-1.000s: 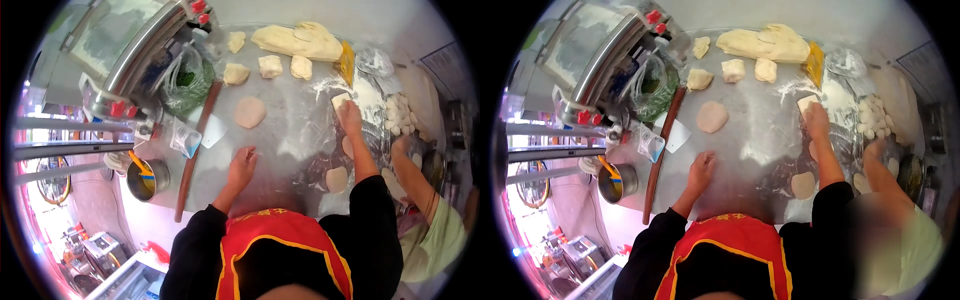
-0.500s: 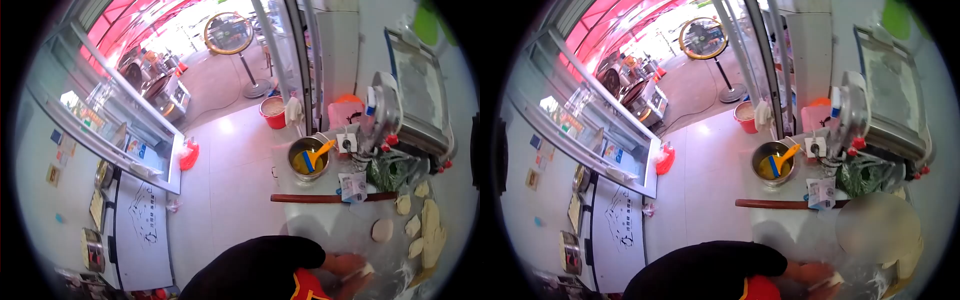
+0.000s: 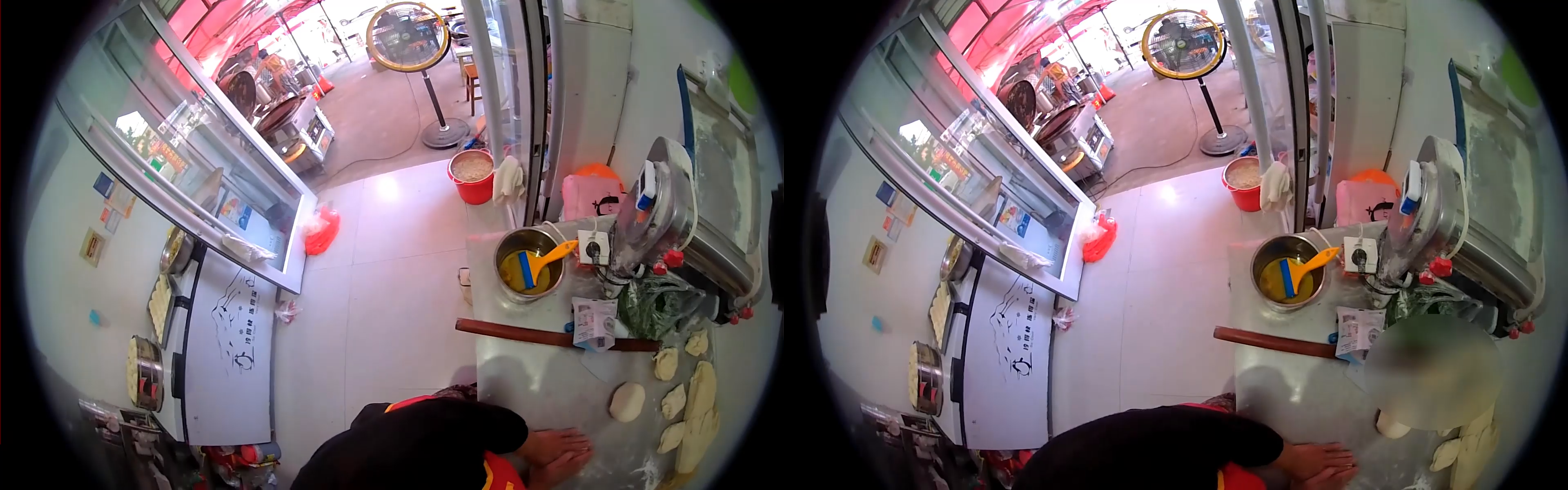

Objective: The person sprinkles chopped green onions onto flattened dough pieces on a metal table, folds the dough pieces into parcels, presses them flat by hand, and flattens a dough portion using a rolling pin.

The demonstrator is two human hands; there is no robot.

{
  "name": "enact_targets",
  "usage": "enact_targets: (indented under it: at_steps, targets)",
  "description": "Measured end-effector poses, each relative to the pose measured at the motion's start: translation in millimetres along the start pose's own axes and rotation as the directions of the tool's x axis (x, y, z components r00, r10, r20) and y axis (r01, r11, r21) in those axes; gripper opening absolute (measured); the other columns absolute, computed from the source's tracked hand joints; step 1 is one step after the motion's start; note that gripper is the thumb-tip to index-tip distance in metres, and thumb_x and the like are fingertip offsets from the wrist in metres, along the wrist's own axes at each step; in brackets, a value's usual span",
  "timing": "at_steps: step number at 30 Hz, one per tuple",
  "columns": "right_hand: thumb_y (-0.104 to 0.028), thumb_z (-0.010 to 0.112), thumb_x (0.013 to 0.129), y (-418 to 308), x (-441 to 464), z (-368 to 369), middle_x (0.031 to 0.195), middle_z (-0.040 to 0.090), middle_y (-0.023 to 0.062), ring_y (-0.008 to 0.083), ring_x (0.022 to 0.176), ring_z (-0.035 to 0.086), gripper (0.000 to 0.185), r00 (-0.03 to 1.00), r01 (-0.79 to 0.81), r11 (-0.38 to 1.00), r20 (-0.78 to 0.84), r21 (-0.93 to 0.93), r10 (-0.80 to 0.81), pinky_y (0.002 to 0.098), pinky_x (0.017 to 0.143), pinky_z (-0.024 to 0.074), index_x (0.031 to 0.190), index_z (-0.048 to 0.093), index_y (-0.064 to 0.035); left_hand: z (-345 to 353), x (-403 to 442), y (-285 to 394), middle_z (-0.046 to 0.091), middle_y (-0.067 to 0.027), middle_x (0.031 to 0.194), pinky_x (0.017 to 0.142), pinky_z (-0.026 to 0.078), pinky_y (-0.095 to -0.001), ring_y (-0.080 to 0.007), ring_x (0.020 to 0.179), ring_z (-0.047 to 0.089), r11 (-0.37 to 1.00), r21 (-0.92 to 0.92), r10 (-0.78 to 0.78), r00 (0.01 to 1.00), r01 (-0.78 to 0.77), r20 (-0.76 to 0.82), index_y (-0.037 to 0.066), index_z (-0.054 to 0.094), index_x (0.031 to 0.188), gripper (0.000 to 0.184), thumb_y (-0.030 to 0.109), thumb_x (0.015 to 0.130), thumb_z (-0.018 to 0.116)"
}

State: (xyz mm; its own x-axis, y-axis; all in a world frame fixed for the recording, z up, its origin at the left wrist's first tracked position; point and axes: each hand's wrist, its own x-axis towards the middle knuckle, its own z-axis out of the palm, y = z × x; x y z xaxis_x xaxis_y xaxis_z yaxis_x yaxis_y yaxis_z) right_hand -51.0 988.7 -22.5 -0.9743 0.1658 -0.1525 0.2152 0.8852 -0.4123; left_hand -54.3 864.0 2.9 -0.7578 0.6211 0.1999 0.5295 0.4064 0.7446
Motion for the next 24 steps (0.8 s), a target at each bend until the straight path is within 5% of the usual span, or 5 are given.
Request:
enact_targets:
  at_steps: [8,11,14,17,24]
  targets:
    - [-0.037,0.047,0.098,-13,-7,-3,0.113,0.048,0.0184,0.0301,0.102,0.047,0.042,1.000,0.029,1.000,0.001,0.008,-0.030,0.0385,0.088,0.0352,0.117,0.047,0.0005,-11,-3,-2,0.037,-0.0189,0.142,0.114,0.014,-0.0517,-0.0322,0.138,0.027,0.951,0.222,0.245,0.962,-0.214,-0.118,-0.001,0.040,0.135,0.061,0.024,0.081,0.055]
    - [-0.037,0.047,0.098,-30,-3,1,0.110,0.048,0.0177,0.0293,0.099,0.047,0.041,0.999,0.051,0.999,0.010,0.001,-0.051,0.0381,0.086,0.0351,0.115,0.047,0.0000,-39,0,3,0.044,-0.0163,0.136,0.109,0.022,-0.0526,-0.0324,0.133,0.032,0.979,0.132,0.159,0.987,-0.157,-0.004,0.000,0.045,0.131,0.056,0.023,0.081,0.056]
    - [-0.038,0.048,0.097,-44,1,5,0.108,0.048,0.0169,0.0286,0.097,0.047,0.040,0.997,0.077,0.997,0.028,-0.001,-0.077,0.0378,0.084,0.0351,0.113,0.047,-0.0005,-60,-18,10,0.048,-0.0169,0.131,0.102,0.032,-0.0482,-0.0308,0.123,0.043,0.934,0.197,0.326,0.936,-0.298,-0.134,0.002,0.048,0.127,0.048,0.021,0.083,0.053]
    - [-0.038,0.048,0.097,-58,6,10,0.105,0.048,0.0162,0.0278,0.095,0.047,0.039,0.994,0.099,0.995,0.042,-0.003,-0.099,0.0374,0.082,0.0350,0.111,0.047,-0.0010,-100,-17,32,0.053,-0.0180,0.124,0.097,0.037,-0.0474,-0.0305,0.114,0.049,0.976,0.076,0.193,0.974,-0.203,0.119,0.002,0.051,0.124,0.044,0.022,0.085,0.054]
    - [-0.039,0.048,0.097,-75,14,15,0.100,0.048,0.0144,0.0260,0.089,0.047,0.038,0.992,0.104,0.995,0.073,0.001,-0.104,0.0365,0.077,0.0348,0.106,0.048,-0.0022,-16,43,-17,0.059,-0.0196,0.108,0.083,0.042,-0.0453,-0.0303,0.099,0.056,0.991,0.115,0.030,0.968,-0.060,0.248,0.000,0.052,0.118,0.042,0.023,0.083,0.056]
